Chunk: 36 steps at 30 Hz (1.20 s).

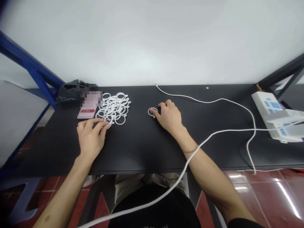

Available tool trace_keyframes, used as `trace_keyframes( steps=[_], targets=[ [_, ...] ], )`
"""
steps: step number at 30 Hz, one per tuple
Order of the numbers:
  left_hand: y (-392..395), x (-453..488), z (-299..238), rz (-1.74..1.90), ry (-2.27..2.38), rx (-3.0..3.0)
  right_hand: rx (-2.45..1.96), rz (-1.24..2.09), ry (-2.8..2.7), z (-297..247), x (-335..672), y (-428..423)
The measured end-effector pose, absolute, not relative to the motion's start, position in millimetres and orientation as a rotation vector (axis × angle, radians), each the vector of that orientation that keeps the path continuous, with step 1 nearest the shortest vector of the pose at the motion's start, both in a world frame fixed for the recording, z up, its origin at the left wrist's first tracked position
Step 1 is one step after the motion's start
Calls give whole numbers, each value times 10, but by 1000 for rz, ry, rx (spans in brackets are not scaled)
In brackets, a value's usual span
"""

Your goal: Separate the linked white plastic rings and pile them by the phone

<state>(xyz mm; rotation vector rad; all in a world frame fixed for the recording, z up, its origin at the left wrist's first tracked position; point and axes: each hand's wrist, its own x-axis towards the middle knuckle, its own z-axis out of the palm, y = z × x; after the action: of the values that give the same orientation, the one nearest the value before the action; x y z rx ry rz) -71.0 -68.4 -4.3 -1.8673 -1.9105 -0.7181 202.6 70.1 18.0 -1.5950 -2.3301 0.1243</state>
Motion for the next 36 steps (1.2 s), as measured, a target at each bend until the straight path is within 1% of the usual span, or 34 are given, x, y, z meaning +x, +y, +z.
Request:
trace_keyframes(
  steps=[5, 12, 17, 23, 26, 32, 36],
  targets=[
    [-701, -748, -71, -655, -1996, -1828, -1695, 273, -2330, 232, 2021, 671],
    [-697, -680, -39, -756, -1955, -1838, -1547, 387, -2344, 202, 2024, 684],
    [-665, -483, 6, -768, -1835, -1997, -1471, 472, -2321, 179, 2007, 703],
    [-480, -108, 43, -652, -1461, -2272, -1072, 760, -2280, 191, 1943, 654],
    [-393, 18, 38, -652, -1346, -2279, -1027, 892, -2202, 202, 1902, 606],
    [-353, 36, 10, -710, -1427, -2289, -1026, 1378, -1894, 246, 1857, 585],
    [-362, 5, 7, -770, -1505, -2286, -900, 1548, -1830, 248, 1852, 594]
  ],
)
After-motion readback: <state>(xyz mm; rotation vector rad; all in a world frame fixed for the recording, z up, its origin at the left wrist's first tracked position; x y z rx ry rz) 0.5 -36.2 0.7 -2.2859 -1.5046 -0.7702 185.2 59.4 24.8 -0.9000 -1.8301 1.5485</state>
